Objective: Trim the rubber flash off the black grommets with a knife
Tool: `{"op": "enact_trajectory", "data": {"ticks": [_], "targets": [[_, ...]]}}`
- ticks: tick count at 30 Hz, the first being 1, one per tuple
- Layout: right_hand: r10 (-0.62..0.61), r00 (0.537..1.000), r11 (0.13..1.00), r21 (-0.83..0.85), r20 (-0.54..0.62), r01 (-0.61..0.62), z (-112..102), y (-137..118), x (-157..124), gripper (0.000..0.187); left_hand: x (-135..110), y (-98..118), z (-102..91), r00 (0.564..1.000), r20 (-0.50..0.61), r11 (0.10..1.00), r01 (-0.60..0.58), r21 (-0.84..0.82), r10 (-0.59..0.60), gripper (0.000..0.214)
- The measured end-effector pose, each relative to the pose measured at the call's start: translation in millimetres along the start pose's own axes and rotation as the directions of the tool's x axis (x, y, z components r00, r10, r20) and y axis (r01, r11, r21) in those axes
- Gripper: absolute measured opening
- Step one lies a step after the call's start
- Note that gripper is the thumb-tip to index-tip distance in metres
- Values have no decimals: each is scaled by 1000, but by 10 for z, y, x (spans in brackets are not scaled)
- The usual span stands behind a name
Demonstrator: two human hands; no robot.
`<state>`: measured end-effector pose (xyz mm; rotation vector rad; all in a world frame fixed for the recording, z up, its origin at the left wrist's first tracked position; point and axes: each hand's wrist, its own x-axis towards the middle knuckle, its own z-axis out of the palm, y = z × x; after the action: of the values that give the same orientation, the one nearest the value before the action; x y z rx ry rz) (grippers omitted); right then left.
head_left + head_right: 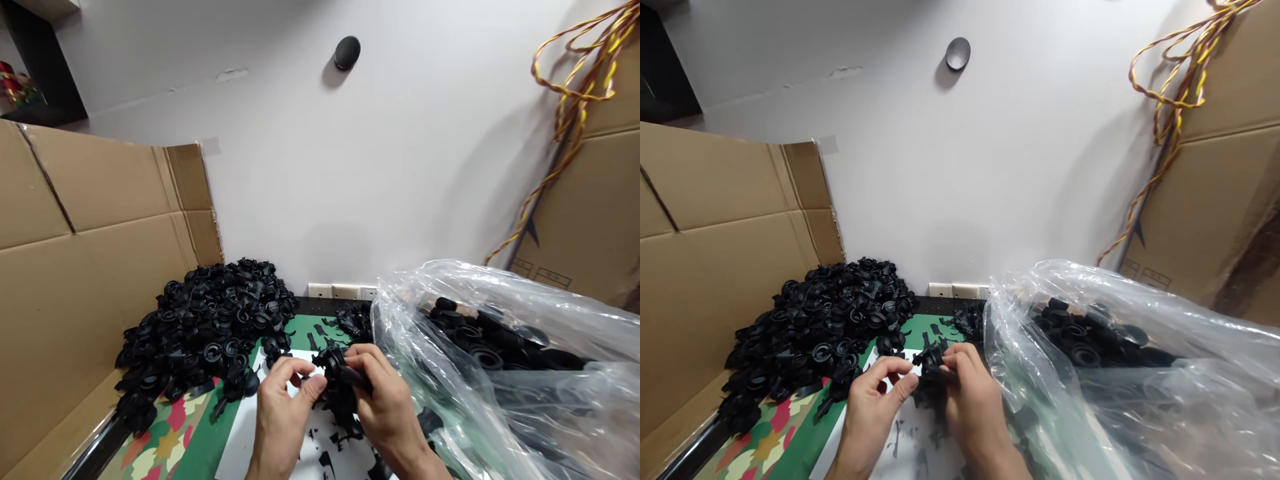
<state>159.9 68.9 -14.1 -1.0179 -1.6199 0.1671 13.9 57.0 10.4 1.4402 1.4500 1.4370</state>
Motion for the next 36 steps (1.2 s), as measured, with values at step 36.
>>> {"op": "enact_trajectory", "data": {"ticks": [36], "targets": [[-65, 998, 975, -212, -11, 61, 133, -177, -98, 18, -214, -45, 239, 911, 182, 702, 403, -587, -371, 9]]}}
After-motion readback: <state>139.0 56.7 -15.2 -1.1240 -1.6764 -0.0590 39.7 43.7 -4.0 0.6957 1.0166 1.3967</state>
